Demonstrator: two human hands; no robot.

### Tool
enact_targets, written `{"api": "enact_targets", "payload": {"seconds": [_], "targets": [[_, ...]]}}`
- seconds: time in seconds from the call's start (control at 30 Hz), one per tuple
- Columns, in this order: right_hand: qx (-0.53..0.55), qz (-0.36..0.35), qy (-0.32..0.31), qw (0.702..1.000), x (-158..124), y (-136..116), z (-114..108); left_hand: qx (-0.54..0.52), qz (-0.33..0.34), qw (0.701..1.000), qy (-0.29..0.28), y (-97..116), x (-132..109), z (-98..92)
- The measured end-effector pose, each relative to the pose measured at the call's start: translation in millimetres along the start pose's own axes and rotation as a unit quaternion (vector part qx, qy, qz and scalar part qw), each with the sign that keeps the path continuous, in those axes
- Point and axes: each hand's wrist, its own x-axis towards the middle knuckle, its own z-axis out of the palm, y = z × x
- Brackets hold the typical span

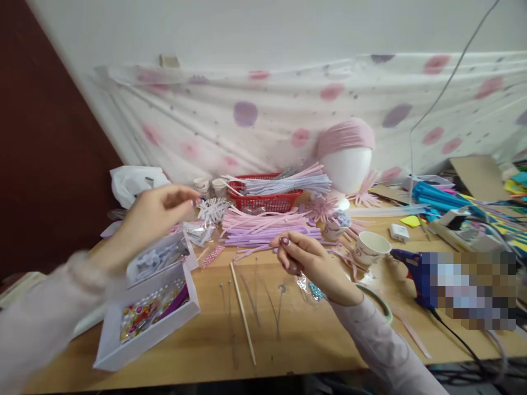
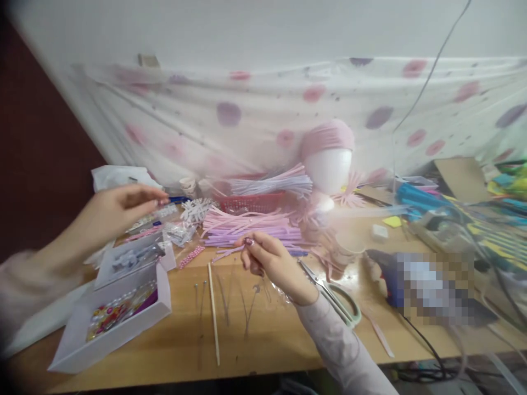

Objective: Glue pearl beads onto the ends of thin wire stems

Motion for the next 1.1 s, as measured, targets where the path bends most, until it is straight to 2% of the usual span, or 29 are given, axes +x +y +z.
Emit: {"api": "enact_targets", "payload": {"seconds": [0.1, 0.17, 0.27, 0.37, 0.47, 0.53, 0.63, 0.7, 0.77, 0.83, 0.87, 0.9, 0.97, 1.03, 1.07, 1.1], "targets": [[0.033, 0.016, -0.028, 0.999, -10.9, 3.5, 8.6, -0.101, -0.041, 0.993, 0.033, 20.4, -72.9, 40.2], [0.044, 0.018, -0.052, 0.998, -16.3, 7.0, 14.3, -0.186, -0.077, 0.979, 0.039, 28.7, -106.9, 75.0], [0.023, 0.003, -0.082, 0.996, -24.3, 13.8, 19.4, -0.308, -0.102, 0.945, 0.031, 34.9, -125.9, 119.5], [-0.067, -0.012, -0.096, 0.993, -33.2, 21.8, 20.8, -0.395, -0.128, 0.910, -0.008, 38.4, -124.6, 143.5], [-0.143, -0.002, -0.106, 0.984, -41.0, 27.0, 20.5, -0.454, -0.166, 0.874, -0.054, 38.8, -123.9, 152.4], [-0.196, -0.006, -0.106, 0.975, -45.8, 25.4, 18.1, -0.471, -0.184, 0.861, -0.059, 35.6, -125.2, 153.9], [-0.302, -0.013, -0.115, 0.946, -58.8, 14.5, 6.6, -0.480, -0.210, 0.851, -0.041, 27.2, -126.7, 151.3], [-0.346, 0.018, -0.112, 0.931, -75.7, 5.0, -8.1, -0.470, -0.222, 0.854, -0.008, 21.7, -126.8, 147.0], [-0.373, 0.074, -0.077, 0.922, -99.5, -3.0, -28.6, -0.454, -0.228, 0.861, 0.022, 17.6, -126.8, 142.2], [-0.401, 0.137, 0.002, 0.906, -127.5, -8.4, -54.1, -0.442, -0.222, 0.869, 0.028, 15.0, -127.2, 138.7], [-0.427, 0.164, 0.063, 0.887, -141.4, -10.2, -68.1, -0.434, -0.215, 0.874, 0.026, 14.2, -127.7, 138.0], [-0.466, 0.189, 0.140, 0.853, -154.4, -11.7, -82.5, -0.424, -0.206, 0.881, 0.021, 13.9, -128.2, 138.0], [-0.547, 0.225, 0.272, 0.759, -174.3, -13.9, -111.0, -0.399, -0.198, 0.895, -0.001, 14.4, -129.4, 139.9], [-0.588, 0.266, 0.362, 0.673, -182.5, -15.0, -136.6, -0.370, -0.211, 0.904, -0.035, 16.0, -130.2, 142.6], [-0.595, 0.269, 0.403, 0.641, -181.7, -14.7, -147.7, -0.351, -0.222, 0.908, -0.054, 16.9, -130.4, 143.7], [-0.595, 0.260, 0.438, 0.622, -177.8, -13.8, -157.4, -0.327, -0.231, 0.914, -0.071, 17.7, -130.4, 144.3]]}}
